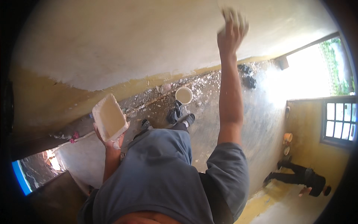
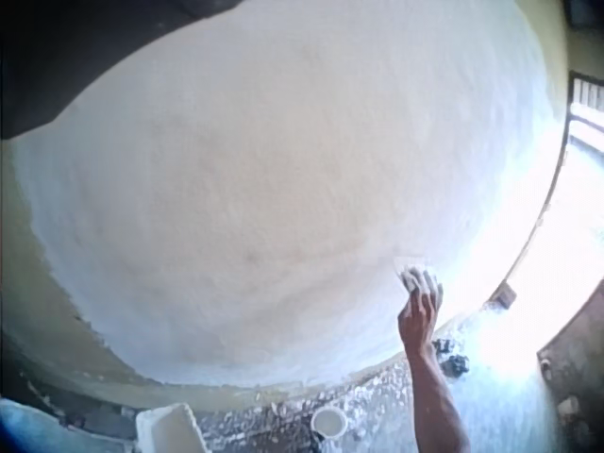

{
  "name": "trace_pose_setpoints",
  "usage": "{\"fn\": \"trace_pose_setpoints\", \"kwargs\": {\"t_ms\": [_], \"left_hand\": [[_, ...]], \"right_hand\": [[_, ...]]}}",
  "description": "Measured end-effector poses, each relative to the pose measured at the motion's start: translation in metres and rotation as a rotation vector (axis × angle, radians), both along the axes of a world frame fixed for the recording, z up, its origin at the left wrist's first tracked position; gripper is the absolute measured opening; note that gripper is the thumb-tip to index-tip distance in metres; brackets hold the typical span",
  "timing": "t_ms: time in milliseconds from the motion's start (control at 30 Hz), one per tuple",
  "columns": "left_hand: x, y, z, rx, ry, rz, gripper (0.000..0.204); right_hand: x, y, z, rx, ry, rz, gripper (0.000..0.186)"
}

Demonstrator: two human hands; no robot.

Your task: The person applies a white plaster substance to a wall using a putty knife. They hold a small container of the substance in one hand while spreading it across the wall surface with the tool.

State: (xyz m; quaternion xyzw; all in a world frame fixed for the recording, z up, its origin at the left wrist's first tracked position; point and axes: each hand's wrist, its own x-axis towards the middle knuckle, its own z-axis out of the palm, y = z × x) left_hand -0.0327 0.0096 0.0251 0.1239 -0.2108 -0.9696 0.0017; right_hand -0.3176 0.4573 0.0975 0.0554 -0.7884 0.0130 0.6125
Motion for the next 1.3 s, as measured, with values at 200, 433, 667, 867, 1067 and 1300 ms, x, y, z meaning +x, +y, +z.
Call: {"fn": "trace_pose_setpoints", "kwargs": {"t_ms": [200,433,667,867,1067,1300], "left_hand": [[-0.005,-0.002,0.000,-0.044,0.028,-0.087,0.082],[-0.009,-0.003,-0.012,0.005,-0.013,0.032,0.081],[-0.008,0.012,0.004,-0.015,-0.089,0.048,0.079],[-0.004,0.005,-0.008,-0.041,-0.169,0.055,0.076],[-0.006,0.008,0.004,-0.061,-0.214,0.071,0.075],[-0.002,-0.005,-0.010,-0.072,-0.164,0.098,0.077]], "right_hand": [[-0.001,-0.072,0.147,0.214,0.268,0.279,0.046],[-0.018,-0.043,0.025,0.323,-0.088,0.144,0.052],[-0.020,0.010,-0.098,0.244,-0.359,0.059,0.049],[-0.013,-0.080,-0.175,-0.646,-0.730,0.137,0.048],[0.039,-0.206,-0.201,-1.928,-0.876,0.761,0.059],[0.020,-0.066,-0.123,-1.564,-0.330,0.361,0.058]]}}
